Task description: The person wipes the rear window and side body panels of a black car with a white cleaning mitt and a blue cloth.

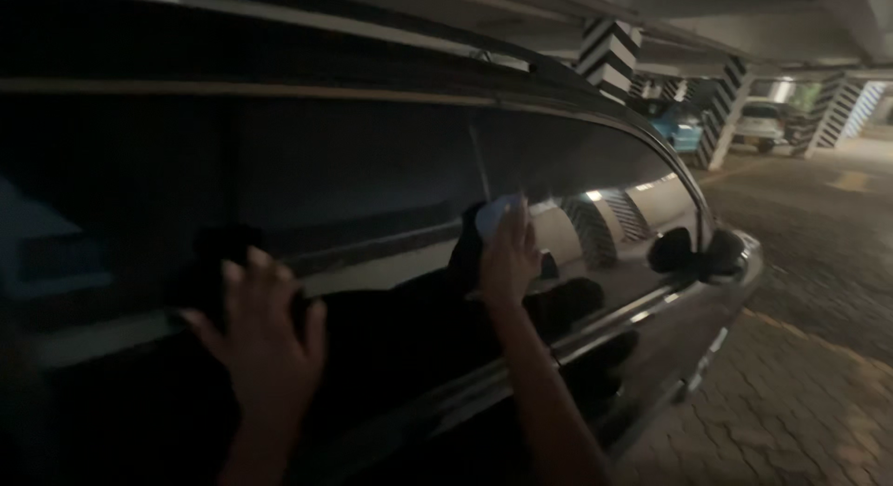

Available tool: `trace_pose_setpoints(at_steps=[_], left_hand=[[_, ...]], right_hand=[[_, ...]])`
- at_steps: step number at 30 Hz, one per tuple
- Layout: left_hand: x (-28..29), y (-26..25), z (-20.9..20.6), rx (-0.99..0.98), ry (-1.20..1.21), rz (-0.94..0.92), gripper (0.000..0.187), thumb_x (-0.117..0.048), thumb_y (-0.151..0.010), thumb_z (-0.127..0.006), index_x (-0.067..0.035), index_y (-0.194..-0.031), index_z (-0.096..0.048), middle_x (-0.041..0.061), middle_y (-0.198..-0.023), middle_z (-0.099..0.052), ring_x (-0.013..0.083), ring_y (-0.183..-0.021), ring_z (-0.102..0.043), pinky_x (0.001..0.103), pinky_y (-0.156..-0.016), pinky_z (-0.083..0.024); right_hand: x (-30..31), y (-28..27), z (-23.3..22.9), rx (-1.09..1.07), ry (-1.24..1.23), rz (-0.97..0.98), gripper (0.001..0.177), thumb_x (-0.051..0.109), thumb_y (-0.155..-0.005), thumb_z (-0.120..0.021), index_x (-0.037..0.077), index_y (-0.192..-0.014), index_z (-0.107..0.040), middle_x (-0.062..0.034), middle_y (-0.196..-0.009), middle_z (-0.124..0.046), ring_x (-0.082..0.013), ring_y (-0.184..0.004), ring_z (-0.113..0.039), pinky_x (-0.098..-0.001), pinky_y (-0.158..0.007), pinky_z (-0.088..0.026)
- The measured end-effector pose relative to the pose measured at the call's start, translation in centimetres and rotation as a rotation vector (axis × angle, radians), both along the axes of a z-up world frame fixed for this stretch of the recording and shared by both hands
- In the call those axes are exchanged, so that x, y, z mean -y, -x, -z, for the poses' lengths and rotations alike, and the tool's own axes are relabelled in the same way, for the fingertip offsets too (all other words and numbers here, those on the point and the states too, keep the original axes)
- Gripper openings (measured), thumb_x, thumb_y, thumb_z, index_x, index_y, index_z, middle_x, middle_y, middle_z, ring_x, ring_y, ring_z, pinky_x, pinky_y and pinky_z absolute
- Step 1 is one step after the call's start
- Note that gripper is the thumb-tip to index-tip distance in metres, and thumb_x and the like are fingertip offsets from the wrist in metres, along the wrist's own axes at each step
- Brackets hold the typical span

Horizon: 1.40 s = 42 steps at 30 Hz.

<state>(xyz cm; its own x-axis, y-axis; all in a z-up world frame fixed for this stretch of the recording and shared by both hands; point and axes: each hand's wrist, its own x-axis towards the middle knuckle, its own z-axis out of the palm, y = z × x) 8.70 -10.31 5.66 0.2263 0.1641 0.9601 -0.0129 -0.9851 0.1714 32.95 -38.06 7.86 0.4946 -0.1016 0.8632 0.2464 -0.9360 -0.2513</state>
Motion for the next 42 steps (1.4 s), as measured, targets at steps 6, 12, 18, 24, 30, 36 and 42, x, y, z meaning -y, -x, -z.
trace_pose_setpoints(at_steps=[6,12,18,24,30,36,42], left_hand=[[1.9,0.8,6.8,-0.205,-0.101,0.103,0.052,-0.037,-0.097,-0.059,-0.012,-0.143,-0.054,0.011,-0.162,-0.042,0.0314,-0.155,-0.029,0.073,-0.122,-0.005],[1.5,0.0,8.1,-0.209,-0.137,0.106,0.051,-0.036,-0.101,-0.058,-0.012,-0.146,-0.053,0.010,-0.164,-0.039,0.0300,-0.156,-0.027,0.070,-0.124,-0.006],[1.8,-0.2,6.9,-0.210,-0.111,0.201,0.052,-0.038,-0.102,-0.057,-0.012,-0.147,-0.051,0.010,-0.166,-0.035,0.0316,-0.157,-0.025,0.072,-0.122,-0.005],[1.2,1.5,7.4,-0.235,-0.047,0.270,0.051,-0.037,-0.103,-0.053,-0.012,-0.148,-0.049,0.012,-0.166,-0.032,0.0360,-0.157,-0.020,0.073,-0.120,-0.004],[-0.2,4.1,8.8,-0.227,-0.020,0.181,0.049,-0.034,-0.105,-0.051,-0.011,-0.148,-0.048,0.012,-0.166,-0.033,0.0355,-0.158,-0.021,0.073,-0.121,-0.005],[-2.3,7.3,9.2,-0.162,-0.060,0.096,0.047,-0.032,-0.107,-0.051,-0.012,-0.148,-0.049,0.010,-0.166,-0.034,0.0328,-0.158,-0.023,0.072,-0.124,-0.007],[-4.9,10.4,9.1,-0.160,-0.012,0.008,0.045,-0.030,-0.105,-0.052,-0.012,-0.147,-0.051,0.011,-0.165,-0.034,0.0344,-0.157,-0.024,0.070,-0.123,-0.007]], right_hand=[[2.3,2.1,11.0,0.004,-0.007,-0.014,0.054,0.022,-0.098,-0.060,0.005,-0.149,-0.049,-0.0173,-0.168,-0.025,-0.0406,-0.147,-0.035,-0.0583,-0.097,-0.042],[3.3,5.4,17.4,-0.330,-0.023,0.128,0.053,0.027,-0.097,-0.059,0.013,-0.148,-0.051,-0.0095,-0.170,-0.019,-0.0376,-0.149,-0.030,-0.0607,-0.111,-0.034],[4.6,7.0,17.0,-0.610,-0.860,-0.275,0.058,0.040,-0.111,-0.042,0.025,-0.165,-0.026,-0.0108,-0.167,-0.020,-0.0433,-0.146,-0.026,-0.0634,-0.112,-0.032],[0.1,8.8,19.4,-0.599,0.134,0.034,0.063,0.027,-0.094,-0.055,0.015,-0.154,-0.038,-0.0144,-0.166,-0.020,-0.0396,-0.150,-0.023,-0.0659,-0.107,-0.033],[-7.7,17.5,18.9,-0.462,0.076,-0.281,0.044,0.020,-0.101,-0.050,0.011,-0.144,-0.052,-0.0260,-0.163,-0.023,-0.0473,-0.148,-0.023,-0.0719,-0.106,-0.028],[-16.5,26.6,16.5,-0.439,0.138,-0.379,0.045,0.016,-0.096,-0.053,0.007,-0.140,-0.055,-0.0211,-0.157,-0.036,-0.0444,-0.145,-0.032,-0.0700,-0.113,-0.022],[-22.7,33.5,12.5,-0.548,0.118,-0.716,0.068,0.033,-0.096,-0.061,0.007,-0.155,-0.042,-0.0268,-0.158,-0.024,-0.0502,-0.145,-0.018,-0.0716,-0.106,-0.016]])
